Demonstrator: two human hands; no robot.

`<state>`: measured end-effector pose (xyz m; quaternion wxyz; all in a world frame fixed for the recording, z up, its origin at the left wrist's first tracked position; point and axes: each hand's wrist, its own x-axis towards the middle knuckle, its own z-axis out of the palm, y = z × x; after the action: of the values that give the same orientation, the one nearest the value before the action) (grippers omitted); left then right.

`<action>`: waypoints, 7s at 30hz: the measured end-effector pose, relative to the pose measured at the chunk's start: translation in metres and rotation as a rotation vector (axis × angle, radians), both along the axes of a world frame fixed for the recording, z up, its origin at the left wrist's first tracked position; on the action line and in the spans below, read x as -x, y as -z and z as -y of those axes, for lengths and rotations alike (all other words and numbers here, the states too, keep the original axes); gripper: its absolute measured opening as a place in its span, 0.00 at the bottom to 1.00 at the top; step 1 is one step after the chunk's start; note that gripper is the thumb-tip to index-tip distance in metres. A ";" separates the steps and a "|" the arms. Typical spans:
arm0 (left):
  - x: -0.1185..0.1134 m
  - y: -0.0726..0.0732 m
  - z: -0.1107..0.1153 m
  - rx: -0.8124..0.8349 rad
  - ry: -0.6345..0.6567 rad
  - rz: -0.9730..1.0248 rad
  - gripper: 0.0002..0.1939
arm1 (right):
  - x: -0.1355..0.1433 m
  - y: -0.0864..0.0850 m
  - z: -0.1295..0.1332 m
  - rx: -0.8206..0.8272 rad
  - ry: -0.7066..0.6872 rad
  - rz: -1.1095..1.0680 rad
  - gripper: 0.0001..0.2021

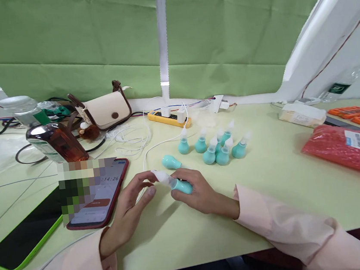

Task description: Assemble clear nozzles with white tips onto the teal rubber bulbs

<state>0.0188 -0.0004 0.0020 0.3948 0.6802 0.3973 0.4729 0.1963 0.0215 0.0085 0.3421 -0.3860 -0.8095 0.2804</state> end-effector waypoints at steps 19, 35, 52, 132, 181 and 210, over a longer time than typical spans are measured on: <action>-0.009 0.013 -0.010 0.651 0.263 0.218 0.22 | -0.012 0.021 -0.003 0.035 -0.091 0.126 0.11; -0.005 0.015 -0.007 -0.454 -0.084 -1.005 0.08 | -0.015 0.011 -0.026 0.053 0.014 0.108 0.14; -0.002 -0.008 -0.002 -0.302 -0.081 -0.816 0.16 | -0.007 0.020 -0.009 -0.354 -0.075 0.327 0.12; -0.003 0.007 -0.002 0.090 0.108 -0.058 0.15 | -0.006 0.021 -0.002 0.972 -0.234 -0.487 0.12; -0.004 0.008 0.002 -0.407 -0.051 -0.176 0.06 | 0.003 0.037 0.013 0.640 -0.003 -0.488 0.17; -0.001 0.003 0.005 -0.480 0.010 -0.301 0.06 | 0.004 0.035 0.020 0.249 -0.018 -0.256 0.11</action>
<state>0.0202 -0.0050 -0.0010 0.1614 0.8188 0.3246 0.4452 0.1925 0.0014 -0.0269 0.3894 -0.3791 -0.7219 0.4285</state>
